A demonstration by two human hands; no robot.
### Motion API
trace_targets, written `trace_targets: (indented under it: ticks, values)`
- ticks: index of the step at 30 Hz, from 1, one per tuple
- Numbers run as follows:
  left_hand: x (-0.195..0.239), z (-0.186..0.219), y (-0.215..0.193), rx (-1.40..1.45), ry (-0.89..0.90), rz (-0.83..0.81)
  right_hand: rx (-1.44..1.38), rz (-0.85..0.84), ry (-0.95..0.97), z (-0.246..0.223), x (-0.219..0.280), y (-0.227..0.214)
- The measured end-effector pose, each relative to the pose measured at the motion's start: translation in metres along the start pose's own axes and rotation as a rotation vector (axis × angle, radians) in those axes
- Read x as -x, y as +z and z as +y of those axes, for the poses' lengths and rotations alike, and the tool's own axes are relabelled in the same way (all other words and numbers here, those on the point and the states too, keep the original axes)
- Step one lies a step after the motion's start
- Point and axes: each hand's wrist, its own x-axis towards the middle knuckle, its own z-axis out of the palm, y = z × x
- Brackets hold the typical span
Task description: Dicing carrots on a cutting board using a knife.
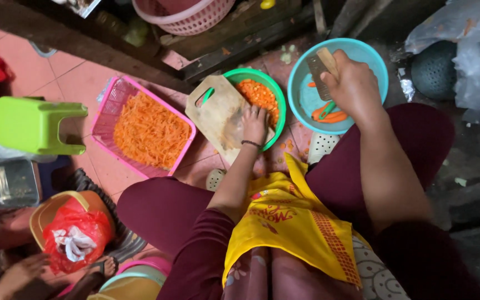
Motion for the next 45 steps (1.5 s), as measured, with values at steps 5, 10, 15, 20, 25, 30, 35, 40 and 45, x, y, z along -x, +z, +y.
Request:
trace_targets:
  ticks: [5, 10, 15, 20, 25, 30, 35, 40, 45]
  values:
    - [0.000, -0.017, -0.006, -0.210, 0.139, -0.098, 0.052, 0.025, 0.012, 0.008, 0.006, -0.011]
    - [-0.029, -0.022, 0.027, -0.331, 0.106, -0.140, 0.039, 0.082, 0.043, 0.004, 0.015, -0.033]
    - [-0.084, 0.054, 0.022, 0.112, 0.172, -0.034, 0.051, 0.151, 0.040, 0.027, 0.015, -0.030]
    - [-0.017, 0.066, 0.225, 0.187, 0.034, -0.635, 0.251, -0.208, 0.291, 0.049, -0.007, 0.022]
    - [-0.017, 0.076, 0.313, 0.032, -0.115, -0.887, 0.217, -0.411, 0.414, 0.068, -0.011, 0.073]
    - [-0.012, 0.098, 0.314, 0.062, -0.262, -0.955, 0.191, -0.511, 0.489, 0.070, -0.009, 0.060]
    - [-0.012, 0.101, 0.315, 0.070, -0.370, -1.009, 0.140, -0.503, 0.557, 0.081, -0.007, 0.061]
    - [-0.013, 0.094, 0.299, 0.055, -0.514, -1.042, 0.166, -0.528, 0.559, 0.089, -0.010, 0.069]
    - [-0.074, 0.090, 0.104, 0.643, -0.186, -0.322, 0.193, -0.469, 0.531, 0.073, -0.020, 0.068]
